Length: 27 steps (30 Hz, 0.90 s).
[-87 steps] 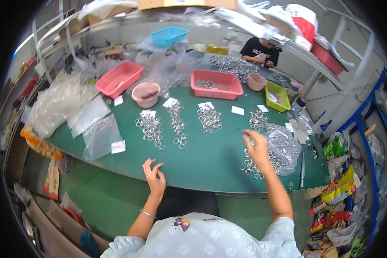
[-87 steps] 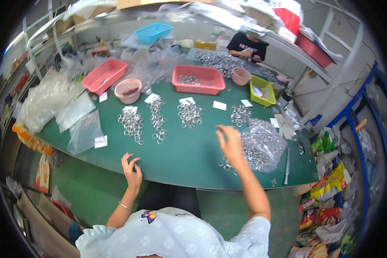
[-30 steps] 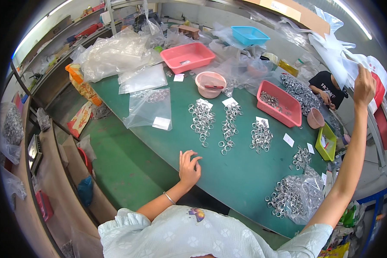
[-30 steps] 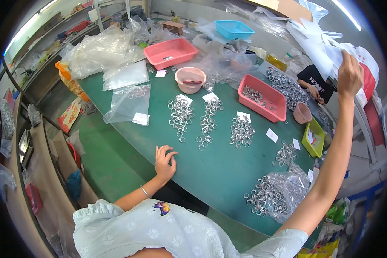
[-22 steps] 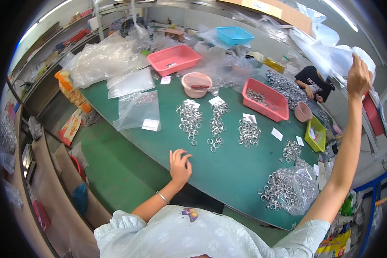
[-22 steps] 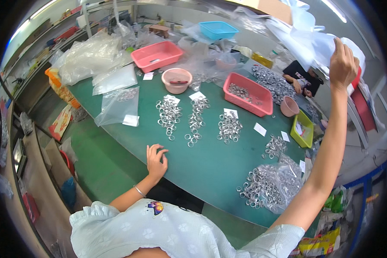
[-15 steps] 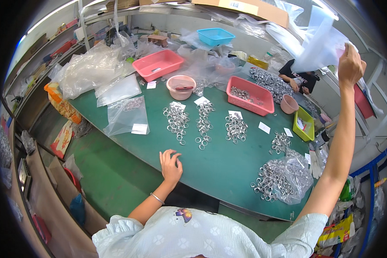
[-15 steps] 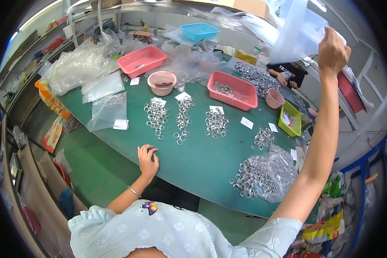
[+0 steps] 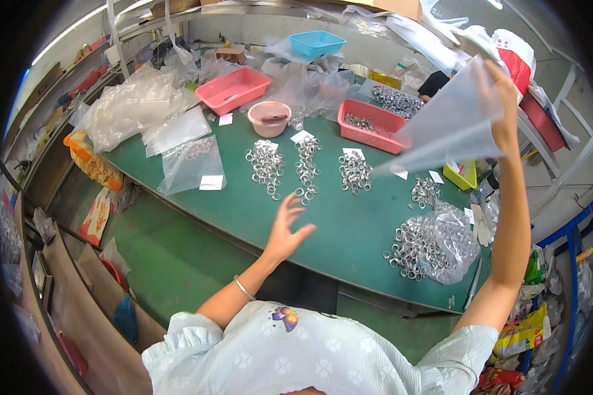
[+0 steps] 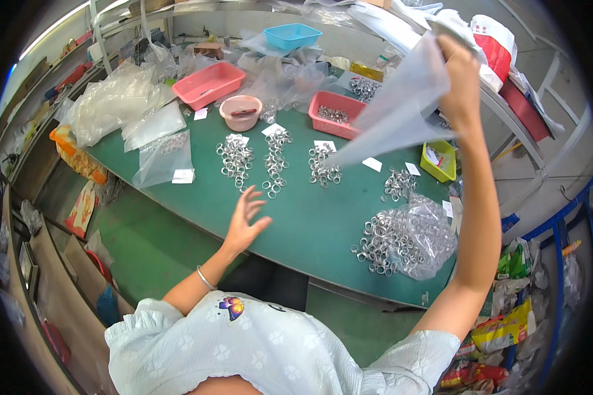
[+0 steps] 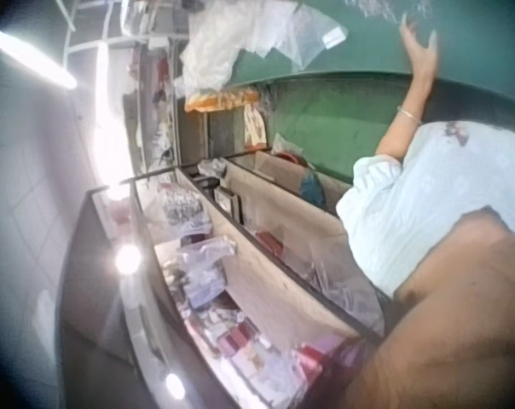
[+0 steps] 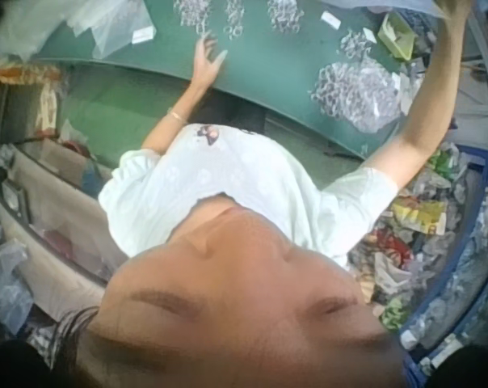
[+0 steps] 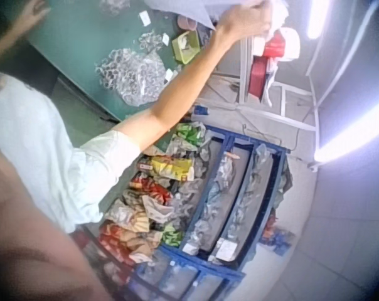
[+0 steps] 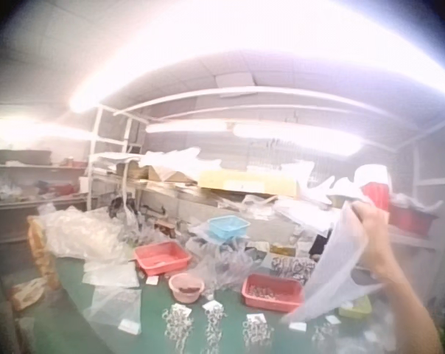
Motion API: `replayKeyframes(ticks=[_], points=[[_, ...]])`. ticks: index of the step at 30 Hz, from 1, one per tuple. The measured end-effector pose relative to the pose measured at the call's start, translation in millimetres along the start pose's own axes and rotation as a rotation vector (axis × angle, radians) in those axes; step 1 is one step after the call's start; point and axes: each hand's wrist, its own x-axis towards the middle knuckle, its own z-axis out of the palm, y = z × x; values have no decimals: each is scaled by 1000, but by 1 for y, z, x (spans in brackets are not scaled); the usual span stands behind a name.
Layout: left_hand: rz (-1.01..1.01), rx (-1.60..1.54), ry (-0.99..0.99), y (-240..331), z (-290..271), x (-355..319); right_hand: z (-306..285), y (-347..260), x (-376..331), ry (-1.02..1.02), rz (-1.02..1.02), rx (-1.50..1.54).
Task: The person uses a metal file to smooth the edges of small metal rings on a green workbench. After filing, the person picks up clear plastic bags and places the rings inside them, arranging the filled bags on the table.
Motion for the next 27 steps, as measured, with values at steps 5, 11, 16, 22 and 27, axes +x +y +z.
replayKeyframes(ticks=[5,11,16,22,27], points=[[199,-138,-286,60,54,-26,17,-39,-86,-527,348,236],[3,-343,81,79,48,-54,26,-65,-166,-626,302,95],[-147,-433,90,76,6,-61,33,-73,-204,-942,505,193],[-393,-440,-59,65,-69,-64,56,-88,-252,-985,361,446],[-522,-299,-394,43,-85,-75,94,-113,-280,-1036,412,621]])
